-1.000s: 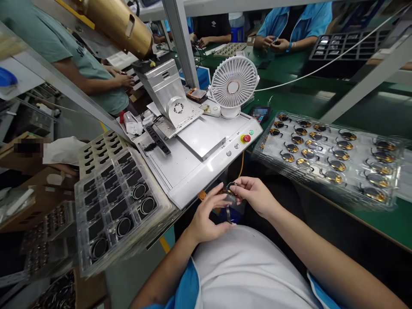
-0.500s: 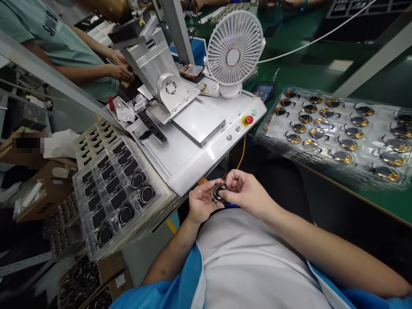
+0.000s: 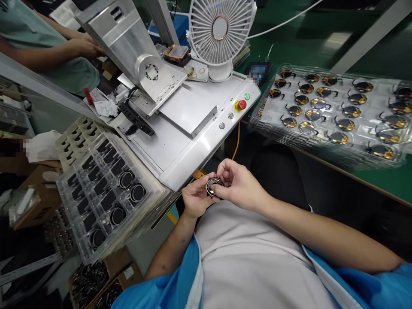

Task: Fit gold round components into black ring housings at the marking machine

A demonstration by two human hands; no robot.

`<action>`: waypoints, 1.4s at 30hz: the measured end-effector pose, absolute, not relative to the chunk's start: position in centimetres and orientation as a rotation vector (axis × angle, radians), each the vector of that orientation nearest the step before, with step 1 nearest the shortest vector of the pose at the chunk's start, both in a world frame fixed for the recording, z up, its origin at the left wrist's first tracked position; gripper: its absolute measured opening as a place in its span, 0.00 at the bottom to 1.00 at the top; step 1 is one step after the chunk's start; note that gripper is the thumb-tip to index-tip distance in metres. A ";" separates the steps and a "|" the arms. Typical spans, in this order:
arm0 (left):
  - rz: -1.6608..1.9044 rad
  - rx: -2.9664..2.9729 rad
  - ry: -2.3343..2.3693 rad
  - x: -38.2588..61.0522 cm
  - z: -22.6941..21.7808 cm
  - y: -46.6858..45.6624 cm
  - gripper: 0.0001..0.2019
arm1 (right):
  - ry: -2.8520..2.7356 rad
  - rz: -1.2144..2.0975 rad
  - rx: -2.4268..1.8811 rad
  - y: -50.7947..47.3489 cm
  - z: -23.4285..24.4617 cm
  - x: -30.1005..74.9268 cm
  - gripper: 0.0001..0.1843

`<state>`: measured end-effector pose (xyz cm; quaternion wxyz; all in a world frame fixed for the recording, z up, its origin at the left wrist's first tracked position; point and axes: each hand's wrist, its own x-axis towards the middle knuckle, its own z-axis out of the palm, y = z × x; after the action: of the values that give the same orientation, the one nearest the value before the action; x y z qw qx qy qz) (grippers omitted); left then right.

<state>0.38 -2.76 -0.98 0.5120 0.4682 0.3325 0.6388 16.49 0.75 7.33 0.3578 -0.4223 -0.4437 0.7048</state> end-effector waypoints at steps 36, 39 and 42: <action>1.460 1.033 1.019 -0.1 1.5 -2.7 0.25 | -1.097 1.411 -1.466 19.0 7.6 16.0 0.16; 1.486 1.105 1.081 -0.2 1.4 -3.1 0.33 | -1.137 1.394 -1.443 19.7 8.2 16.2 0.18; 1.501 1.202 1.173 -0.3 1.2 -3.4 0.34 | -1.200 1.393 -1.300 16.9 8.7 16.6 0.19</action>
<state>-0.28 -3.44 1.18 0.4300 0.4816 0.4703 0.6016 16.58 16.90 8.73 0.4304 -0.5211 -0.4811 0.5583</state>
